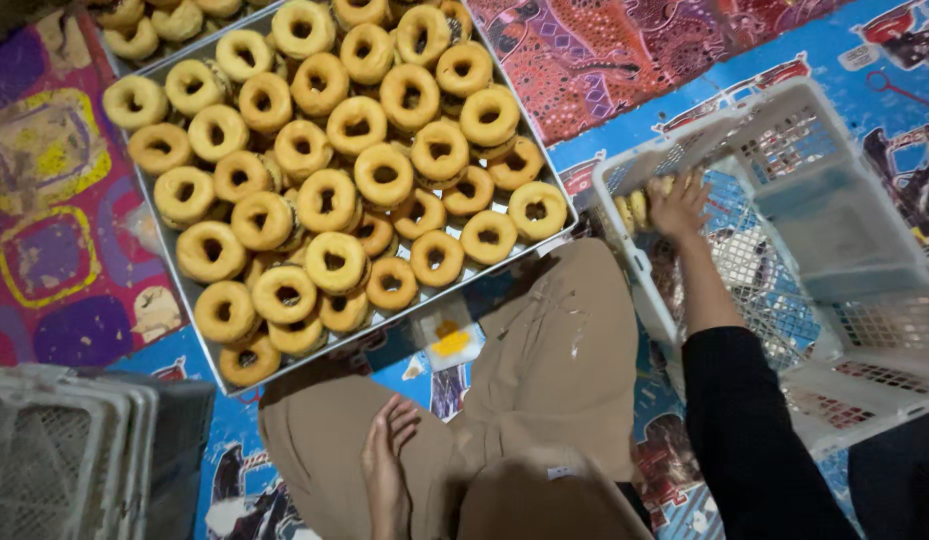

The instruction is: The person sits on the floor and repeatedly picks donuts from a metal tray, places them into small plastic bags, and sets the packaged donuts into a white plastic crate.

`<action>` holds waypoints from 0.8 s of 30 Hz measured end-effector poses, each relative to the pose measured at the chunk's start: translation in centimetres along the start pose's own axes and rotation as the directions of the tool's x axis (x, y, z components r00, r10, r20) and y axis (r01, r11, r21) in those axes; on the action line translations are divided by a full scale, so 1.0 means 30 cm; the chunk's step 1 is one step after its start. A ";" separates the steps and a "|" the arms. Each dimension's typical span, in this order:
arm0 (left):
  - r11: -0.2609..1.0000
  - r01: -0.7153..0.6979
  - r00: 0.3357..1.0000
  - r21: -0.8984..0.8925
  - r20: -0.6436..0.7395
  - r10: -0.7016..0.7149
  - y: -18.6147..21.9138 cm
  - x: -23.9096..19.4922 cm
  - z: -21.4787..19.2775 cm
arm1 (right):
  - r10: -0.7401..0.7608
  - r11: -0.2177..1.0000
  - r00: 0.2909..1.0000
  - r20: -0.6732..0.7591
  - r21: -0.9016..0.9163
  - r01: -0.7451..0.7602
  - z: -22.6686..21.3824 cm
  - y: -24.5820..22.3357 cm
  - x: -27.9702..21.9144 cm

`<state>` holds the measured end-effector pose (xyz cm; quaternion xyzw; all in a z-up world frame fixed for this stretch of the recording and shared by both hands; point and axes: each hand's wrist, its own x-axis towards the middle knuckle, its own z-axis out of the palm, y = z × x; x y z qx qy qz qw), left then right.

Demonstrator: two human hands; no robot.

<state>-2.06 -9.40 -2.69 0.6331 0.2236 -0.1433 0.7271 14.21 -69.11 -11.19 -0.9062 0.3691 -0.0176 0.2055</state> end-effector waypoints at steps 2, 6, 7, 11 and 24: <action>0.999 -0.035 0.999 0.005 0.039 0.034 -0.029 0.033 -0.003 | -0.002 0.998 0.999 -0.033 0.069 0.005 -0.102 -0.015 -0.018; 0.982 -0.160 0.979 0.102 0.148 0.144 -0.070 0.067 -0.012 | -0.197 0.833 0.956 -0.216 0.478 0.280 -0.206 -0.134 -0.322; 0.982 -0.161 0.976 0.099 0.162 0.143 -0.077 0.071 -0.005 | -0.247 0.747 0.950 -0.193 0.587 0.313 -0.201 -0.164 -0.453; 0.968 -0.242 0.940 0.074 0.267 0.214 -0.072 0.080 0.044 | -0.666 0.564 0.422 0.615 0.785 -0.256 0.062 -0.411 -0.867; 0.982 -0.183 0.972 0.040 0.160 0.174 0.027 -0.026 -0.057 | -0.828 0.509 0.499 0.256 -0.030 0.860 0.792 -0.746 -0.808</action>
